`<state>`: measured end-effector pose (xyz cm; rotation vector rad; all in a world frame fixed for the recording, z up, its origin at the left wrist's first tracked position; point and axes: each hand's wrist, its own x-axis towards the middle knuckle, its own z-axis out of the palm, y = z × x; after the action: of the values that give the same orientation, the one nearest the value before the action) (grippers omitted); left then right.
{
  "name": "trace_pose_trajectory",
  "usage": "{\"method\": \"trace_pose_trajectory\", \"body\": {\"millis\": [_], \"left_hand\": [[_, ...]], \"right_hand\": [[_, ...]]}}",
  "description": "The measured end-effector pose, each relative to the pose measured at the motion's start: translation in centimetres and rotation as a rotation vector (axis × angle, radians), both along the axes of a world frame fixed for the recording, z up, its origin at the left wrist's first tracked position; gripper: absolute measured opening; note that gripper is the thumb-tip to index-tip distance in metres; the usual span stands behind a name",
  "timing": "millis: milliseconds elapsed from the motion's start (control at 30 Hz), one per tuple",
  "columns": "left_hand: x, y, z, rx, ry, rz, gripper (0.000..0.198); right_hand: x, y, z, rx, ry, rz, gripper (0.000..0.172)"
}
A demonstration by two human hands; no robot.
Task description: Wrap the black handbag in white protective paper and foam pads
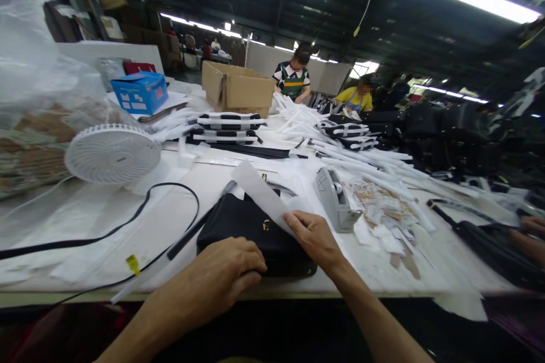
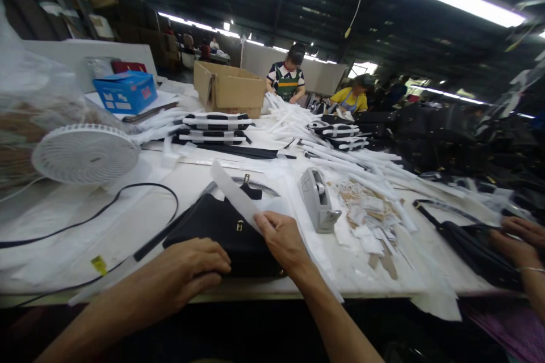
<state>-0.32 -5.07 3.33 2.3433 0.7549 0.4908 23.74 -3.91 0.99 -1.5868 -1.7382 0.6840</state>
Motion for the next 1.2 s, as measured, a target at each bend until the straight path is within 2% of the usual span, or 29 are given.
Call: {"method": "trace_pose_trajectory", "body": {"millis": [133, 167, 233, 333, 500, 867, 1033, 1200], "left_hand": [[1.6, 2.3, -1.2, 0.141, 0.021, 0.297, 0.018], [2.1, 3.1, -1.2, 0.169, 0.066, 0.349, 0.018], [3.1, 4.6, -1.0, 0.207, 0.167, 0.367, 0.017], [4.3, 6.2, -1.0, 0.209, 0.249, 0.289, 0.019], [4.9, 7.6, -1.9, 0.107, 0.275, 0.197, 0.018], [4.3, 10.6, -2.6, -0.03, 0.101, -0.192, 0.015], [4.2, 11.3, -2.6, -0.067, 0.057, -0.293, 0.012], [3.8, 11.5, -2.3, -0.083, 0.056, -0.346, 0.015]], "right_hand": [[0.3, 0.4, 0.0, -0.019, 0.052, -0.028, 0.047], [0.3, 0.4, -0.1, -0.022, 0.058, -0.022, 0.046], [0.2, 0.2, -0.1, -0.019, 0.075, -0.019, 0.044], [0.0, 0.0, -0.1, -0.012, 0.107, -0.006, 0.04], [0.1, 0.0, -0.3, -0.006, 0.133, 0.008, 0.039], [0.4, 0.2, -0.7, -0.03, 0.207, 0.02, 0.041], [0.5, 0.3, -0.9, -0.072, 0.253, 0.041, 0.042], [0.5, 0.2, -0.6, -0.062, 0.185, 0.048, 0.042]]}}
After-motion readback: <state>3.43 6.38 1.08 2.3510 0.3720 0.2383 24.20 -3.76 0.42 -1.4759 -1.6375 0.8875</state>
